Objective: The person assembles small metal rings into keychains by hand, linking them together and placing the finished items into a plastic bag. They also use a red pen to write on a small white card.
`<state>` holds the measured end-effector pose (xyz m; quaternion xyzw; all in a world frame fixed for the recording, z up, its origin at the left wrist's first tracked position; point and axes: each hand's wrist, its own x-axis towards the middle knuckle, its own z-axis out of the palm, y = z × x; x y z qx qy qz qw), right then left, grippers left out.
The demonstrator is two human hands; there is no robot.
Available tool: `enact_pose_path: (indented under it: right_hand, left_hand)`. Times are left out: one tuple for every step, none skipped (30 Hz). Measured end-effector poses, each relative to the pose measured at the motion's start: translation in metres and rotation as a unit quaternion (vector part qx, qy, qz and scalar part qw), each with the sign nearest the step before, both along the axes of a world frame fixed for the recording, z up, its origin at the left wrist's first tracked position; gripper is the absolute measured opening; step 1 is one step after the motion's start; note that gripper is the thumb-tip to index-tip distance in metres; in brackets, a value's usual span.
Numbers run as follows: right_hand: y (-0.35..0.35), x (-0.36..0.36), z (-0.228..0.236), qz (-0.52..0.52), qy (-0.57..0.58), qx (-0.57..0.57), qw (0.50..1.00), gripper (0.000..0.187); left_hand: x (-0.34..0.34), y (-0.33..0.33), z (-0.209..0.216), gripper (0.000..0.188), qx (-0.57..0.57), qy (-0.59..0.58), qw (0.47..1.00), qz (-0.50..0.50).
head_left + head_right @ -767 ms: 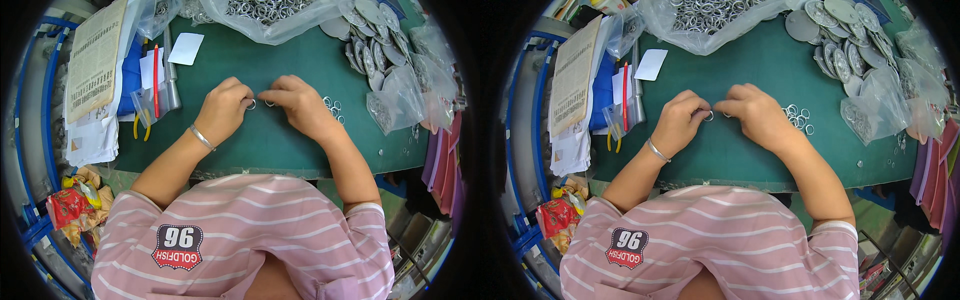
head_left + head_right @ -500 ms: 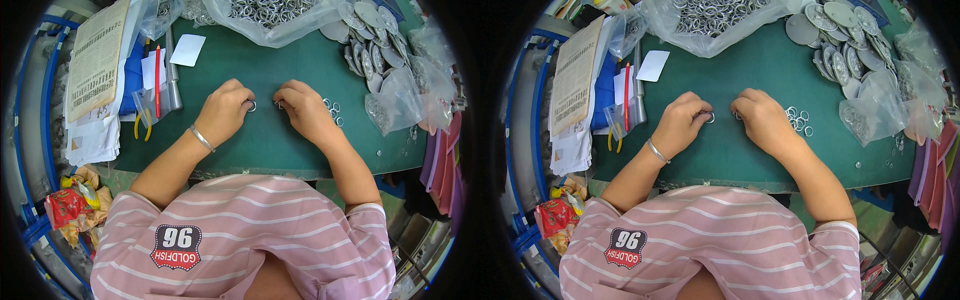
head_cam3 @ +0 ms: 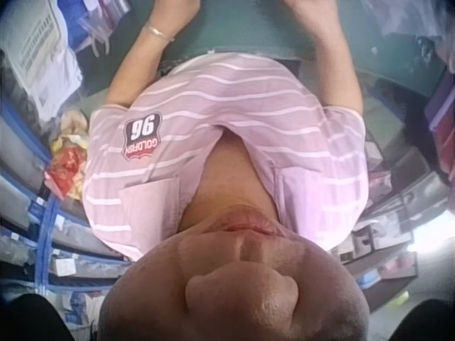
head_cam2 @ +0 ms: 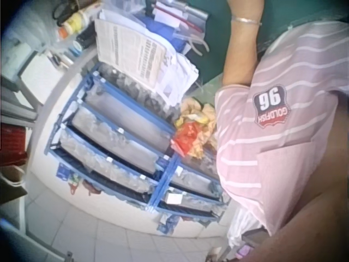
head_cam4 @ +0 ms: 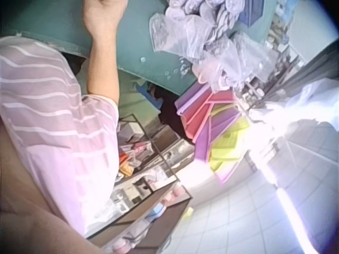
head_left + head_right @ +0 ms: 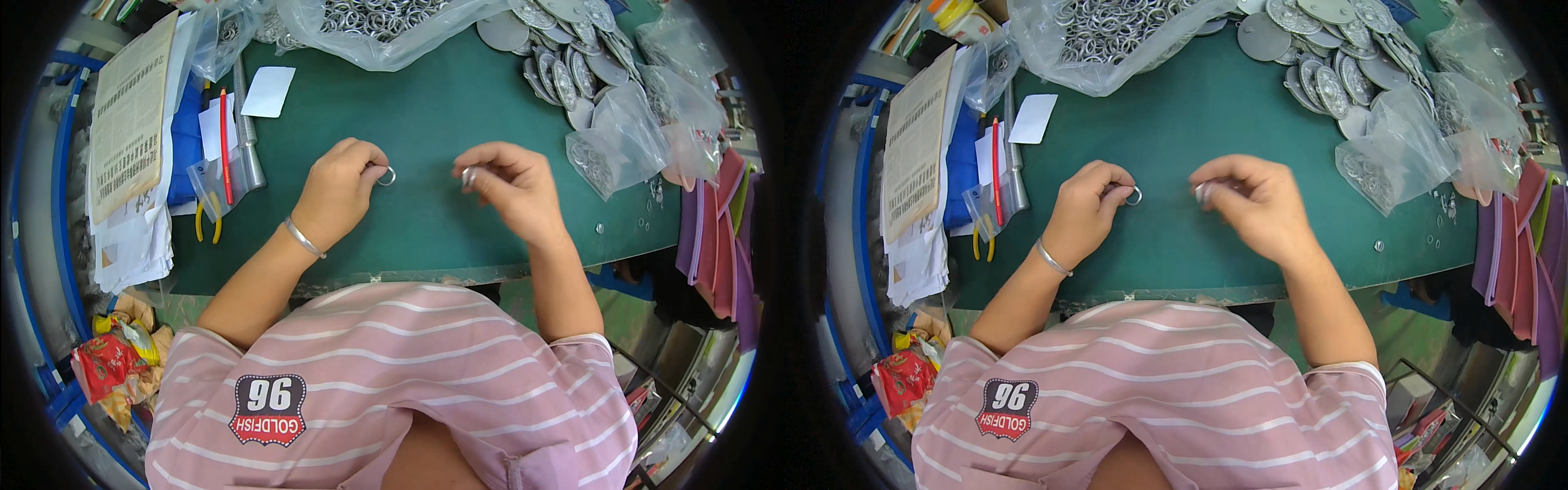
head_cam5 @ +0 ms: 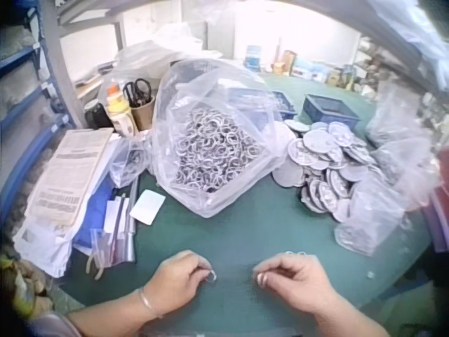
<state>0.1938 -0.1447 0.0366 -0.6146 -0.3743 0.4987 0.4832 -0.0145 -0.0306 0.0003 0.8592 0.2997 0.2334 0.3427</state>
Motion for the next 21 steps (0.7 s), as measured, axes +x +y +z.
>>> enact_pose_path:
  right_hand:
    - [-0.003, 0.009, -0.005, -0.027, -0.061, 0.018, 0.998, 0.015]
    - [-0.007, 0.018, -0.007, -0.054, -0.123, 0.035, 0.99, 0.015]
    - [-0.009, 0.027, -0.003, -0.051, -0.147, -0.007, 0.988, 0.016]
    - [-0.011, 0.034, -0.003, -0.042, -0.201, -0.004, 0.979, 0.017]
    - [-0.013, 0.04, -0.006, -0.031, -0.253, -0.002, 0.967, 0.018]
    - [-0.015, 0.043, -0.007, -0.02, -0.305, 0.001, 0.952, 0.019]
    - [-0.016, 0.044, -0.006, -0.018, -0.346, 0.022, 0.938, 0.02]
    - [-0.015, 0.042, -0.006, -0.032, -0.348, 0.037, 0.936, 0.019]
    - [-0.015, 0.039, -0.006, -0.046, -0.35, 0.052, 0.934, 0.017]
    - [-0.016, 0.034, -0.006, -0.059, -0.352, 0.067, 0.932, 0.016]
    - [-0.015, 0.026, -0.004, -0.049, -0.285, 0.061, 0.955, 0.015]
    - [-0.014, 0.015, -0.001, -0.039, -0.217, 0.055, 0.974, 0.013]
    - [-0.014, 0.007, -0.007, -0.022, -0.205, 0.095, 0.974, 0.015]
    - [-0.011, -0.005, -0.004, -0.011, -0.167, 0.103, 0.981, 0.015]
    - [-0.009, -0.013, -0.006, -0.001, -0.158, 0.108, 0.982, 0.015]
    - [-0.007, -0.017, -0.009, 0.01, -0.149, 0.113, 0.982, 0.014]
    - [-0.002, -0.021, -0.011, 0.018, -0.203, 0.122, 0.971, 0.012]
    - [0.003, -0.022, -0.012, 0.032, -0.238, 0.127, 0.962, 0.012]
    - [0.004, -0.021, -0.012, 0.045, -0.272, 0.133, 0.952, 0.012]
    - [0.009, -0.02, -0.013, 0.06, -0.305, 0.142, 0.94, 0.012]
    - [0.012, -0.018, -0.014, 0.084, -0.328, 0.12, 0.933, 0.011]
  left_hand:
    - [0.002, -0.002, 0.001, 0.008, -0.043, -0.021, 0.999, 0.011]
    - [0.005, -0.005, 0.002, 0.007, -0.086, -0.041, 0.995, 0.022]
    - [0.008, -0.008, 0.003, 0.007, -0.13, -0.062, 0.989, 0.034]
    - [0.012, -0.009, 0.004, 0.007, -0.145, -0.066, 0.987, 0.024]
    - [0.016, -0.011, 0.006, 0.007, -0.161, -0.07, 0.984, 0.015]
    - [0.02, -0.012, 0.007, 0.008, -0.177, -0.074, 0.981, 0.007]
    - [0.025, -0.014, 0.007, 0.009, -0.21, -0.084, 0.974, 0.003]
    - [0.029, -0.015, 0.006, 0.01, -0.24, -0.093, 0.966, 0.002]
    - [0.032, -0.016, 0.006, 0.011, -0.27, -0.101, 0.957, 0.002]
    - [0.034, -0.018, 0.007, 0.013, -0.28, -0.114, 0.953, 0.002]
    - [0.036, -0.019, 0.007, 0.014, -0.29, -0.124, 0.949, 0.0]
    - [0.037, -0.021, 0.008, 0.016, -0.301, -0.136, 0.944, -0.003]
    - [0.037, -0.022, 0.012, 0.017, -0.318, -0.13, 0.939, 0.002]
    - [0.036, -0.024, 0.012, 0.016, -0.317, -0.139, 0.938, 0.001]
    - [0.035, -0.025, 0.013, 0.016, -0.316, -0.149, 0.937, 0.002]
    - [0.033, -0.028, 0.014, 0.015, -0.315, -0.159, 0.936, 0.004]
    - [0.03, -0.029, 0.014, 0.015, -0.294, -0.149, 0.944, 0.003]
    - [0.026, -0.029, 0.015, 0.014, -0.268, -0.138, 0.953, 0.005]
    - [0.021, -0.03, 0.015, 0.013, -0.243, -0.126, 0.962, 0.009]
    - [0.015, -0.03, 0.011, 0.012, -0.166, -0.154, 0.974, 0.012]
    - [0.006, -0.028, 0.014, 0.011, -0.133, -0.144, 0.98, 0.013]
